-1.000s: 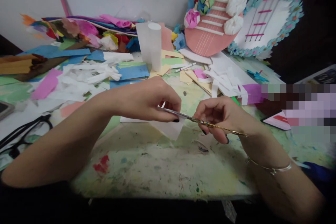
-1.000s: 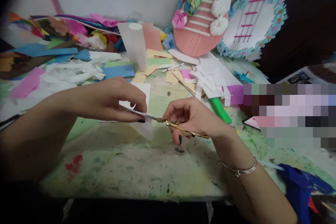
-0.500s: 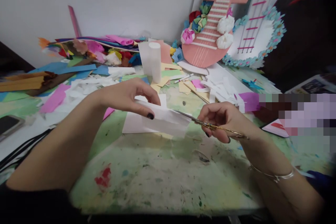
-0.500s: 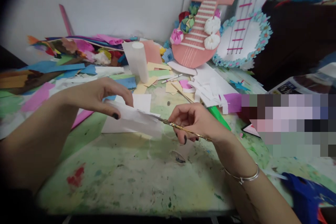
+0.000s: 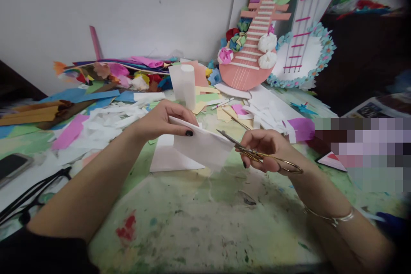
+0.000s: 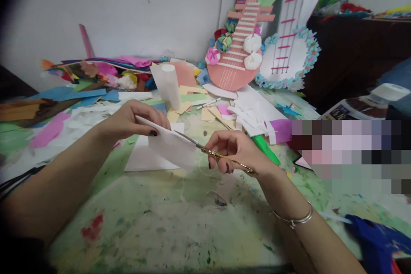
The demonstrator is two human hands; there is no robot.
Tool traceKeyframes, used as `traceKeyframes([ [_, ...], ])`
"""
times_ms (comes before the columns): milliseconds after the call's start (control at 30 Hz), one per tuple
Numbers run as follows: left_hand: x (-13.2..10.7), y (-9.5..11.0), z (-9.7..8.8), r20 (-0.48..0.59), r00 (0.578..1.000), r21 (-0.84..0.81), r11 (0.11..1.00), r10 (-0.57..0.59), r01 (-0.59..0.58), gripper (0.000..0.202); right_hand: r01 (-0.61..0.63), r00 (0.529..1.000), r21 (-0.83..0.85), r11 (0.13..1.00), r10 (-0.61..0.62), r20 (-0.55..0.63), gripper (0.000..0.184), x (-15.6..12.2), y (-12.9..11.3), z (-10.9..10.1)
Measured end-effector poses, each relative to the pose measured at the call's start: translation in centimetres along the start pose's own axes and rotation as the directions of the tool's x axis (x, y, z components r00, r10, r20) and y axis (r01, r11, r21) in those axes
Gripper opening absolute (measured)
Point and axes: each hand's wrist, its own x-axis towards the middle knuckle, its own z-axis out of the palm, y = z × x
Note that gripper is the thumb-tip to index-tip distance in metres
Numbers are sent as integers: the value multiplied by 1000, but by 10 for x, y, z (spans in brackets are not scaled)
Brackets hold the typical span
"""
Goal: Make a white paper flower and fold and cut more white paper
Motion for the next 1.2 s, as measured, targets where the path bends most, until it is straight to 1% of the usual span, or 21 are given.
traceKeyframes([
  [67, 0, -2, 2, -61, 998, -32, 999, -4, 2, 18, 24, 1000, 10, 1000, -24, 12, 56, 1, 1, 0],
  [133, 0, -1, 5, -98, 995, -39, 999, -22, 18, 19, 41, 999, 10, 999, -42, 21, 59, 1, 0, 1],
  [267, 0, 5, 10, -111, 994, 31, 1000, -3, 6, 19, 48, 998, 19, 999, -49, 45, 57, 2, -1, 2],
  [367, 0, 7, 10, -124, 992, 72, 997, 16, -7, 17, 68, 995, 41, 997, -70, 66, 56, 2, 0, 2],
  [467, -1, 4, 8, -104, 994, 22, 999, 43, -41, 11, 77, 991, 71, 995, -84, 102, 55, 0, 1, 3],
  [600, -1, 3, 7, -98, 993, -63, 995, 66, -73, 10, 49, 990, 93, 994, -61, 126, 54, -2, 1, 6],
  [667, 0, 4, 8, -81, 993, -48, 995, 81, -85, 10, 51, 990, 92, 994, -63, 127, 55, -2, 1, 8],
  [767, 0, 7, 9, -28, 992, -1, 992, 124, -124, 10, 45, 990, 88, 995, -57, 129, 57, -1, 1, 9],
  [900, 1, 10, 10, 21, 985, 3, 985, 171, -171, 7, 39, 989, 105, 994, -53, 140, 58, 1, 3, 8],
  [1033, 1, 12, 11, 43, 986, 4, 987, 159, -159, 6, 36, 987, 102, 994, -51, 151, 59, 1, 4, 8],
  [1200, 1, 12, 11, 42, 989, 34, 989, 145, -146, 8, 17, 991, 90, 996, -29, 127, 60, 1, 1, 11],
])
